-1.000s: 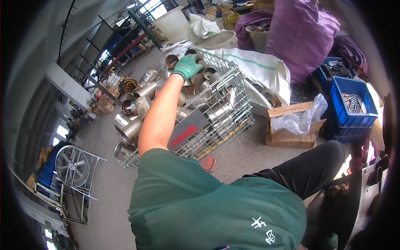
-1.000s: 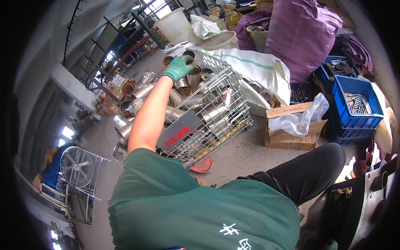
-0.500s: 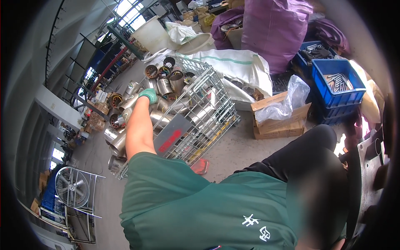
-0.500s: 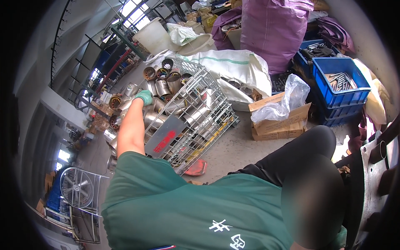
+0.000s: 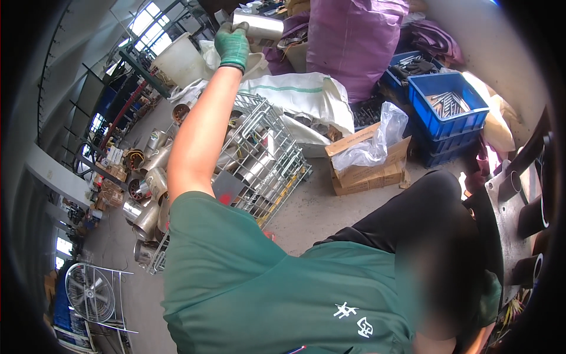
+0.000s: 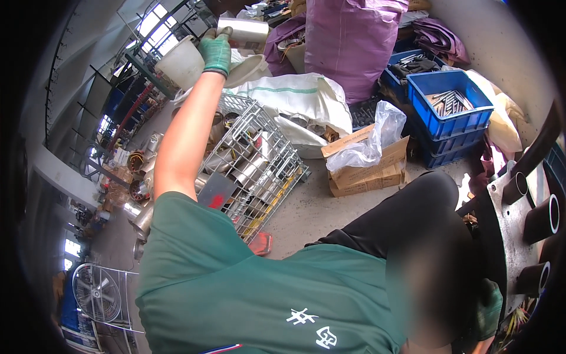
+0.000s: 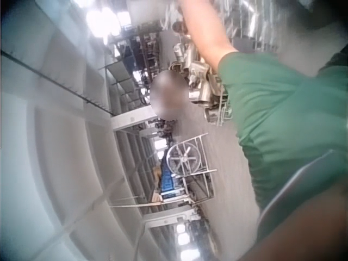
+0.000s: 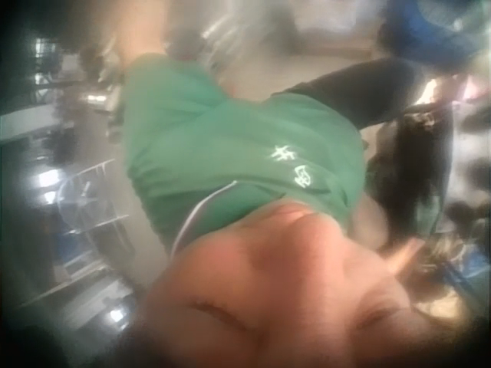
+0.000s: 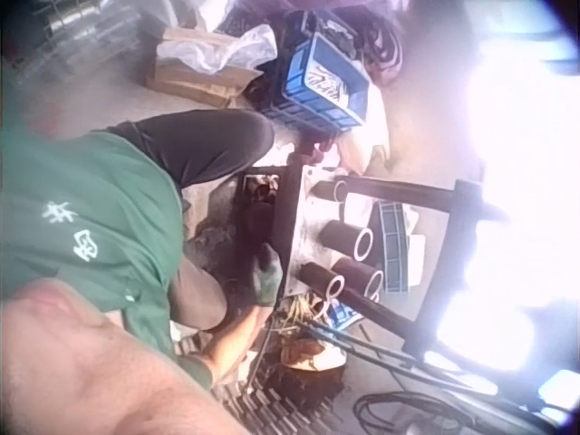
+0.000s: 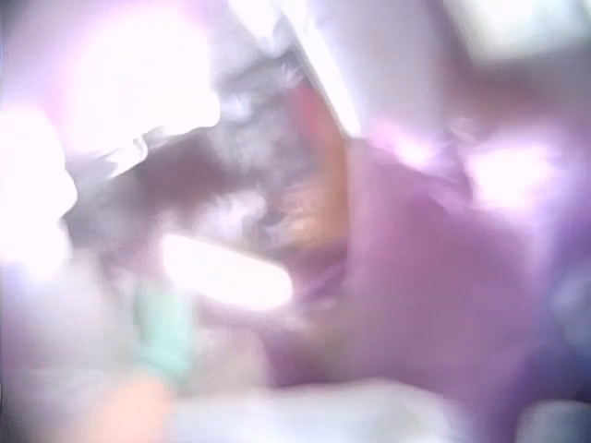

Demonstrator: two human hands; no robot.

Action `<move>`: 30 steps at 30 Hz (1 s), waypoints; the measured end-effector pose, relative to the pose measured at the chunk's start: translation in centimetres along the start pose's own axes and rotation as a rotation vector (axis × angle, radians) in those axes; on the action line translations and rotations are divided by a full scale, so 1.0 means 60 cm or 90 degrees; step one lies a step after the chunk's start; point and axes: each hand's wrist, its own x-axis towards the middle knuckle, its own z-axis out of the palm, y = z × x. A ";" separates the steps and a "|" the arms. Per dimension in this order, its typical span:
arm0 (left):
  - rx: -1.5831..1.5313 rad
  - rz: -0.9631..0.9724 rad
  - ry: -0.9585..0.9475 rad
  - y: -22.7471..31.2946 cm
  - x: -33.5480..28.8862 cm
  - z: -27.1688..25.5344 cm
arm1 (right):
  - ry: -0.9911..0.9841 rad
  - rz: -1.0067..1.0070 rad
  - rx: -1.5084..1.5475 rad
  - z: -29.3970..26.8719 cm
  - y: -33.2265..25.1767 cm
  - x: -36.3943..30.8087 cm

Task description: The person retrieves metal casings and motor stators, inserts them into a hydraulic press, and operates the lever to press-fit the parts together before removing the assembled components.

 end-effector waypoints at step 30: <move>-0.716 -1.217 -1.430 0.673 -1.092 0.560 | 0.690 0.023 0.299 0.016 -0.104 -0.019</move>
